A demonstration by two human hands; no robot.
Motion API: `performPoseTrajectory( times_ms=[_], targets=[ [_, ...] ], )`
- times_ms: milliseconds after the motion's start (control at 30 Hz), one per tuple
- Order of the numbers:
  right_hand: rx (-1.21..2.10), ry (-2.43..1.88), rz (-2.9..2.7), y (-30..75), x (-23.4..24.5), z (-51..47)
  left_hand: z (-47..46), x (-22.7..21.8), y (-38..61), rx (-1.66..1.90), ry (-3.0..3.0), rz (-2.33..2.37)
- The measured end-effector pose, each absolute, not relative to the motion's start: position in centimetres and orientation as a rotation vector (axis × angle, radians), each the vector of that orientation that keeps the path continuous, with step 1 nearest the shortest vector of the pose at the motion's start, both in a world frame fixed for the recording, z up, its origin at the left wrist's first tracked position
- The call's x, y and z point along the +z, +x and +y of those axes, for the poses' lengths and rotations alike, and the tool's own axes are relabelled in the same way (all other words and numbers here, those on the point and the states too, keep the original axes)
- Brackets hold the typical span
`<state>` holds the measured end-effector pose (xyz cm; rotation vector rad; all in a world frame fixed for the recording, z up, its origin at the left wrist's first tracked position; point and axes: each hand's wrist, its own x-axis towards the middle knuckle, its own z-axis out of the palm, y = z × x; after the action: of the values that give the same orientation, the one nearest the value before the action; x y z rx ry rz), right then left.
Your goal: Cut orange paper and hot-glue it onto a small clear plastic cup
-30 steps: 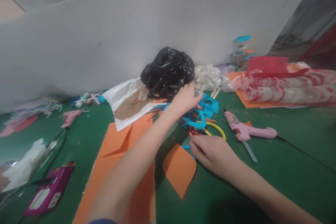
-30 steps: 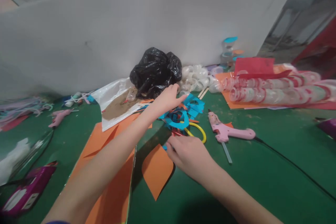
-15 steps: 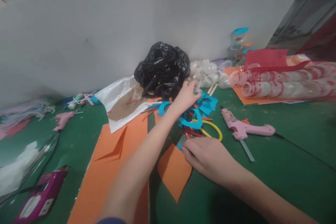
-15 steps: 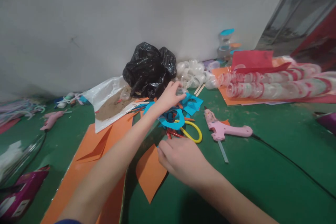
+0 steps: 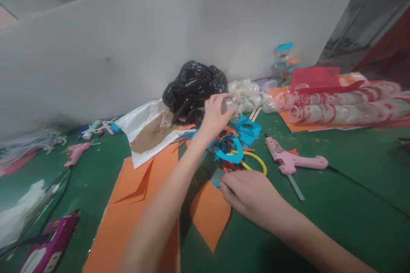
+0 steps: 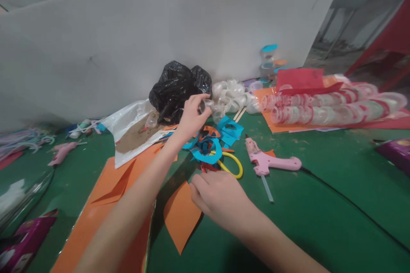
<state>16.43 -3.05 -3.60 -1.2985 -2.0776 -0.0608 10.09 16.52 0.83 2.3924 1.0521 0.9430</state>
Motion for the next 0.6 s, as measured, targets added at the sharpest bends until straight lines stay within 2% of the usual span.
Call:
performPoseTrajectory(
  times_ms=[100, 200, 333, 467, 600],
  targets=[
    [-0.108, -1.365, -1.967, 16.5, -3.2, -3.0, 14.1, 2.2, 7.4, 1.028, 2.238, 1.012],
    [-0.09, -1.447, -1.806, 16.7, -3.2, -2.9, 10.4, 2.2, 3.7, 0.906, 2.182, 1.049],
    [-0.097, -1.502, -1.765, 17.0, -4.1, -2.4, 5.7, 0.6, -0.5, 0.826, 2.3, 1.142],
    [-0.137, -1.365, -1.941, 16.9, -4.8, -2.4, 3.1, -1.1, -2.3, 0.784, 2.326, 1.06],
    [-0.112, -1.305, -1.975, 17.0, -4.6, -2.5, 2.3, -2.3, -2.0, 0.811, 2.13, 1.097]
  ],
)
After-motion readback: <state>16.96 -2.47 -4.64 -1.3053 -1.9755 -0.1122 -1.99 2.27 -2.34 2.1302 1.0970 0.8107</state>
